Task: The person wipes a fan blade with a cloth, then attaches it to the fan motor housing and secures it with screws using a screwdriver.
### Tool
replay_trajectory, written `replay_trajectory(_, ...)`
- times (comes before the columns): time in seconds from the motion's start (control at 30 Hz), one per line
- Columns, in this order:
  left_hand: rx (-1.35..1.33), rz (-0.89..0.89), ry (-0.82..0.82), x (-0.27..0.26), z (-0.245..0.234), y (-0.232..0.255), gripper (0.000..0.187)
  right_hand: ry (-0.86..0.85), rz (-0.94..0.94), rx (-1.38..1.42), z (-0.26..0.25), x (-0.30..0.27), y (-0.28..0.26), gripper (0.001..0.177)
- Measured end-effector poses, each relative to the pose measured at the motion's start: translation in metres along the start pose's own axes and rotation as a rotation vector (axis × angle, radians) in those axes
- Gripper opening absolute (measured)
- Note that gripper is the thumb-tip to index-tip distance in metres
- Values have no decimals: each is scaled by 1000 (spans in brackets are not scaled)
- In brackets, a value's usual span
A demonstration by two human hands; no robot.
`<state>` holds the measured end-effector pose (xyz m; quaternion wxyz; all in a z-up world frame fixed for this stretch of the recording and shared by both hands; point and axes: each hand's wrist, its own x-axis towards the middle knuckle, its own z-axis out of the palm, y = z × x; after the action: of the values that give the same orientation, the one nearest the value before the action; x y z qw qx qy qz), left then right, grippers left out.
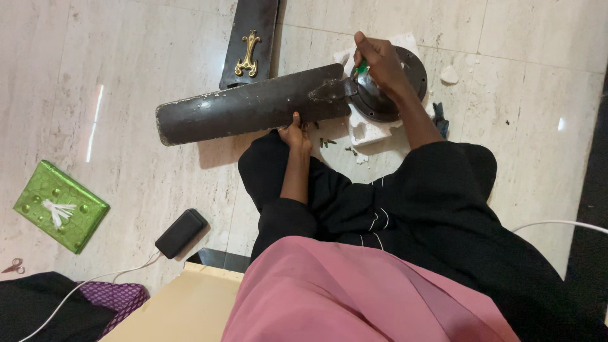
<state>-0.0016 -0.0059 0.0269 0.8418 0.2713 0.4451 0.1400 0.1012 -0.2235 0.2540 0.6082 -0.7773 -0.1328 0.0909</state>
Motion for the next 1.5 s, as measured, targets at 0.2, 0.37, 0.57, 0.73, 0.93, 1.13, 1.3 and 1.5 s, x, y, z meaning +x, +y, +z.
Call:
replay_trajectory(0.2, 3, 16, 6, 4, 0, -5, 49, -132, 44, 254, -34, -8, 6, 29)
replay_trajectory(0.37, -52, 44, 10, 17, -5, -11, 50, -137, 72, 214, -40, -14, -6, 30)
replay_trajectory(0.57, 1, 65, -11, 17, -6, -13, 46, -66, -39, 144, -20, -12, -16, 30)
replay_trajectory(0.73, -11, -5, 27, 7, -2, -4, 47, 31, -99, 18, -1, -8, -23, 26)
replay_trajectory(0.93, -29, 44, -9, 4, -2, -3, 47, 272, -104, 76, 24, 0, -26, 25)
replay_trajectory(1.13, -30, 45, 35, 14, -3, -10, 42, 389, 6, 151, 46, 3, -23, 25)
replay_trajectory(1.3, -83, 71, -12, 18, -7, -11, 40, 250, -45, -27, 25, 8, -2, 23)
replay_trajectory(1.5, -77, 7, -1, 18, -7, -10, 29, 13, -133, 296, 24, 9, 14, 9)
